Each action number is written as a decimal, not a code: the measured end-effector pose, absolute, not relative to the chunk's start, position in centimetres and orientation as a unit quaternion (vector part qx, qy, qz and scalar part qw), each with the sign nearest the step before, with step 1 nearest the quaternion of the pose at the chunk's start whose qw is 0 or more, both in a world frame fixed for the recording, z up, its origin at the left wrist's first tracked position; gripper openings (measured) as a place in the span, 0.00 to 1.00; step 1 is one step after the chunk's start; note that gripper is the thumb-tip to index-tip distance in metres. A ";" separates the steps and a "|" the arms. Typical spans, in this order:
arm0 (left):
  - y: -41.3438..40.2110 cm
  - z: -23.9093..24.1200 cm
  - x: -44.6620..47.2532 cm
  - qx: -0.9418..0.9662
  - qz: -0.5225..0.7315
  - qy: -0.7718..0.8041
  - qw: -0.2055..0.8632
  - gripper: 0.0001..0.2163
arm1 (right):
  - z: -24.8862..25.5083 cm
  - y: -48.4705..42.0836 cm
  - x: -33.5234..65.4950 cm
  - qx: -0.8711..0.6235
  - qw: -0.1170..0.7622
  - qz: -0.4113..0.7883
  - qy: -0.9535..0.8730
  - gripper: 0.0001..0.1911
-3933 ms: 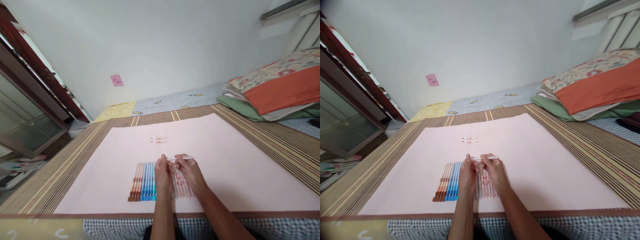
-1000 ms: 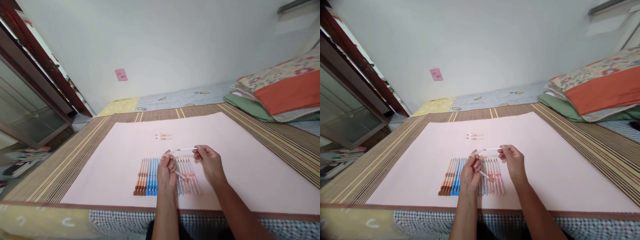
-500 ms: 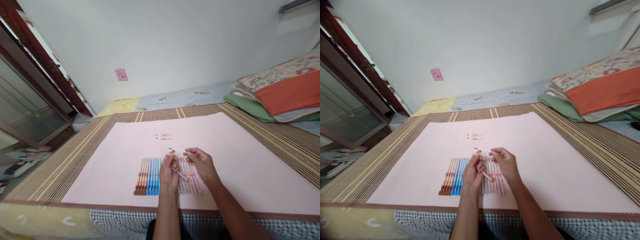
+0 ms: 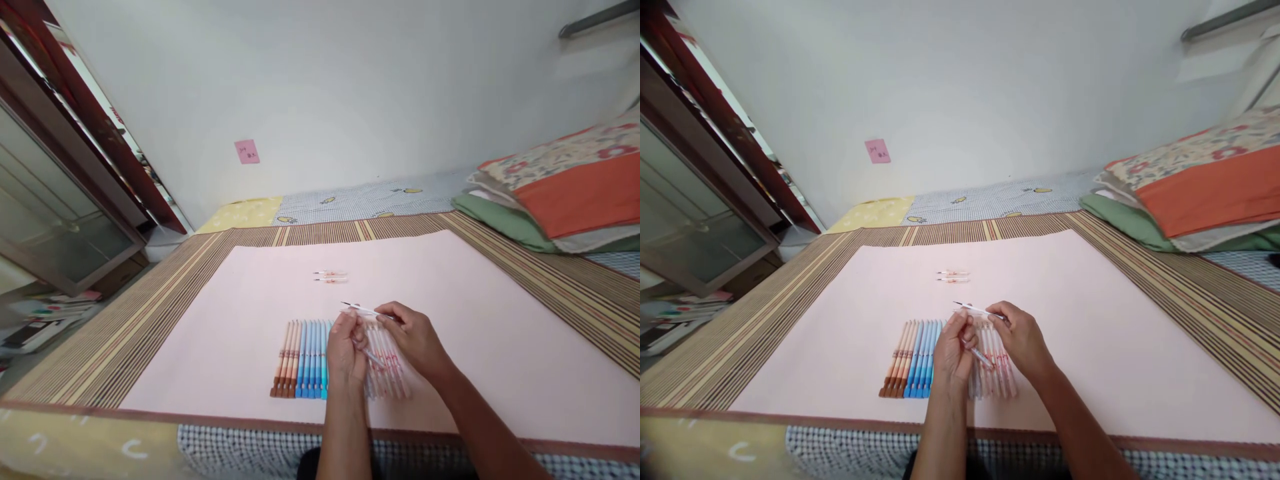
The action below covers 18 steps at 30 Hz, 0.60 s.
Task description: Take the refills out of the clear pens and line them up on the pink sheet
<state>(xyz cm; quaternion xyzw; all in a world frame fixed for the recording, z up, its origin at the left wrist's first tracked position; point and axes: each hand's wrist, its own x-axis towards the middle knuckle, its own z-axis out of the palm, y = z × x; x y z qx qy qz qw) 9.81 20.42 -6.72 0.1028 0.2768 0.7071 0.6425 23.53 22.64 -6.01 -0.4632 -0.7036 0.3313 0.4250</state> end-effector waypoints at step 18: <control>21.0 -6.5 9.7 0.081 0.717 0.301 0.623 0.23 | -2.7 24.9 22.5 -0.378 0.264 0.279 -0.842 0.11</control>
